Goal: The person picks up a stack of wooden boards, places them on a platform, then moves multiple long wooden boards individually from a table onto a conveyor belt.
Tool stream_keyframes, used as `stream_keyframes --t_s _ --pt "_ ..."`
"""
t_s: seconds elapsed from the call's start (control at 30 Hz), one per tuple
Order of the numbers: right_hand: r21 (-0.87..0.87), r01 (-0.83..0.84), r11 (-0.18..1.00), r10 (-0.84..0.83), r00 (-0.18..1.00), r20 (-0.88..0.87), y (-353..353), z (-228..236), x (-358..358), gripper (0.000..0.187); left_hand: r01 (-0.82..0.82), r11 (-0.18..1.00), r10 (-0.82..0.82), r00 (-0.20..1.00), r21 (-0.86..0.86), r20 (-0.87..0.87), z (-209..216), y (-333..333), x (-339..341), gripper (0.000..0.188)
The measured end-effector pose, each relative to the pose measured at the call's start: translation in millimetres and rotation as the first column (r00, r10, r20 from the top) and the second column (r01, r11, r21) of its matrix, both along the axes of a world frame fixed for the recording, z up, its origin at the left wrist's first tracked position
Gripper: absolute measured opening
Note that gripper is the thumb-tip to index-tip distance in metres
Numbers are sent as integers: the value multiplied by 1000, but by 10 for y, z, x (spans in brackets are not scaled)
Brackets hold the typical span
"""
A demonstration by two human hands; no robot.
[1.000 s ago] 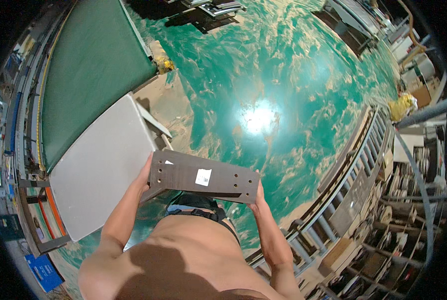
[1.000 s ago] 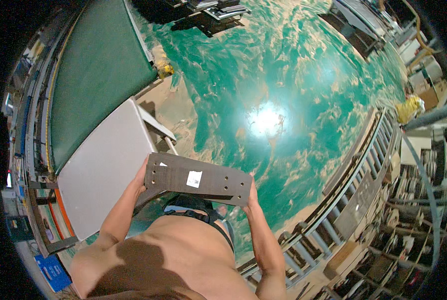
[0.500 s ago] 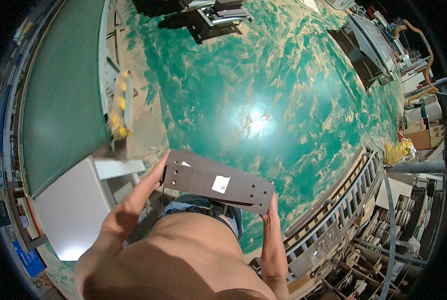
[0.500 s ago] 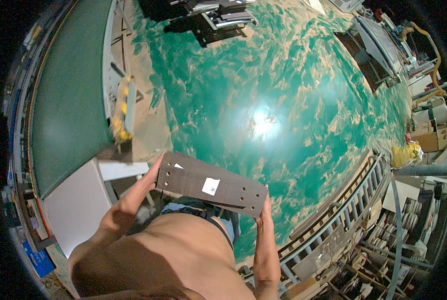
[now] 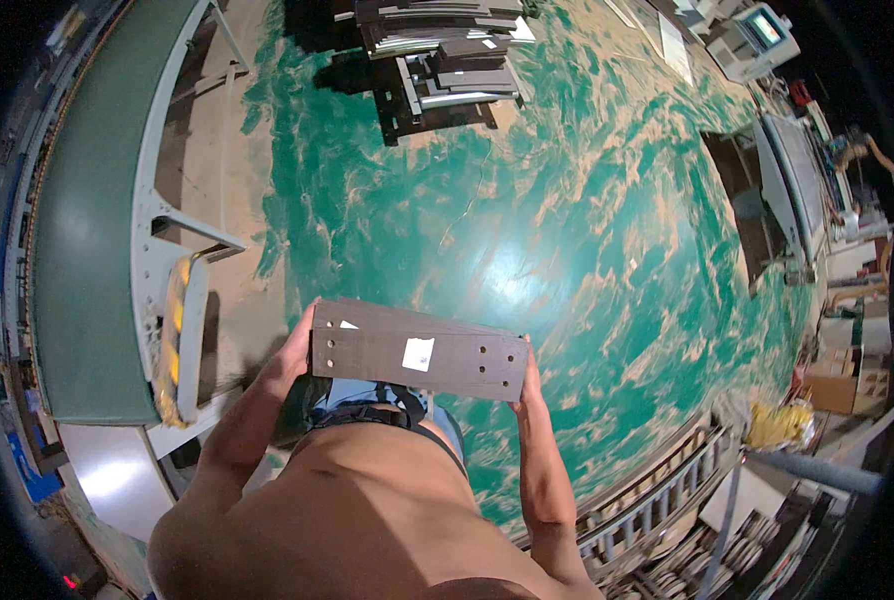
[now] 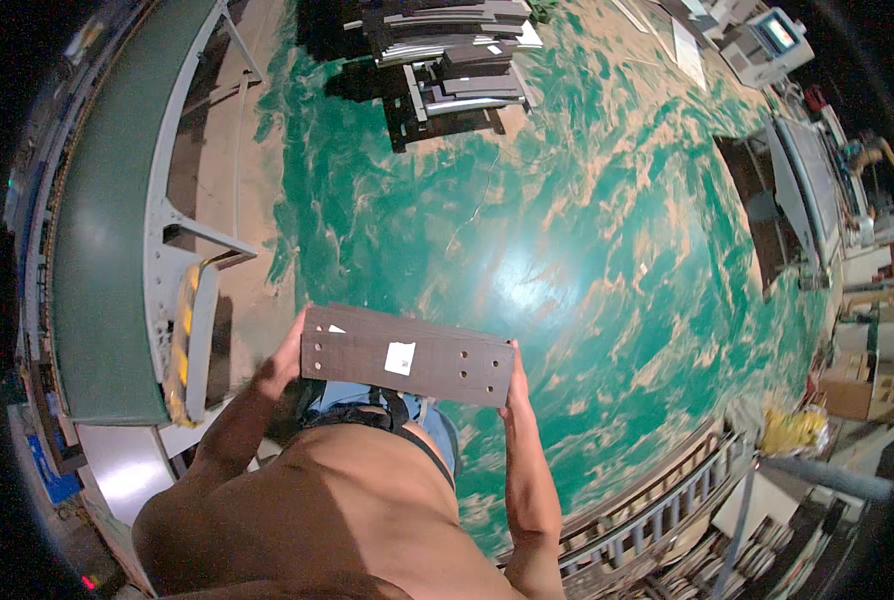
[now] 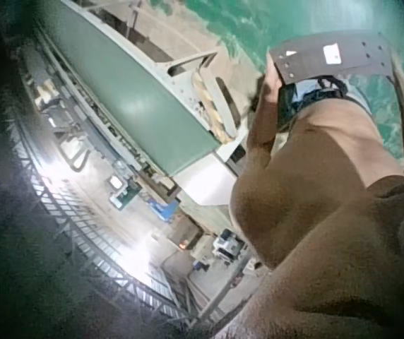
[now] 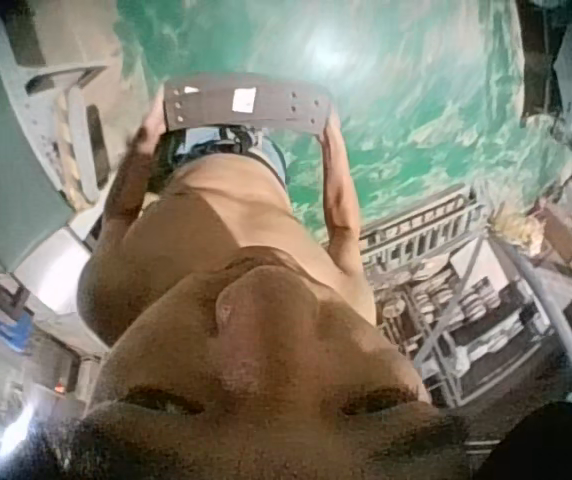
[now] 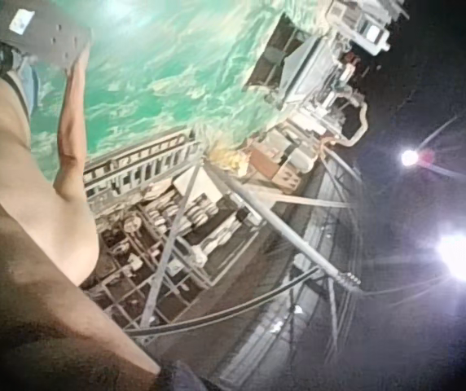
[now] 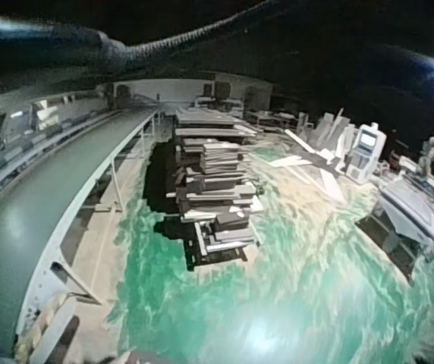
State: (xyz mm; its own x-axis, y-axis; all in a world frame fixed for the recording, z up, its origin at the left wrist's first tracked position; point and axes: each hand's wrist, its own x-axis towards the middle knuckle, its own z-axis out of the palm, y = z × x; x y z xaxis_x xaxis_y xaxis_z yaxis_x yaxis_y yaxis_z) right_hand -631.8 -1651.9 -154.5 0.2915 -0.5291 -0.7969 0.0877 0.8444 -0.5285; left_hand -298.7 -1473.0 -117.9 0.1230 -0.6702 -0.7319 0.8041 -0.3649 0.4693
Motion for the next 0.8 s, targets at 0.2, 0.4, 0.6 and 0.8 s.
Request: stream_keyframes --t_s 0.2,0.4,0.6,0.8 --pt "-36 -81 996 82 996 46 -1697 17 712 63 -131 991 131 991 -22 24 -441 -1502 712 50" --pt "82 -139 987 135 990 50 -3426 5 1306 65 -90 993 92 995 70 -24 -53 -3265 1311 49" --pt "122 -274 954 262 959 109 -5146 -340 2241 61 -200 977 209 969 75 -136 -852 -4446 2083 54" --pt "34 -319 947 314 944 102 -6598 -1189 3032 67 -420 850 432 901 317 36 -1347 -5876 2458 58"
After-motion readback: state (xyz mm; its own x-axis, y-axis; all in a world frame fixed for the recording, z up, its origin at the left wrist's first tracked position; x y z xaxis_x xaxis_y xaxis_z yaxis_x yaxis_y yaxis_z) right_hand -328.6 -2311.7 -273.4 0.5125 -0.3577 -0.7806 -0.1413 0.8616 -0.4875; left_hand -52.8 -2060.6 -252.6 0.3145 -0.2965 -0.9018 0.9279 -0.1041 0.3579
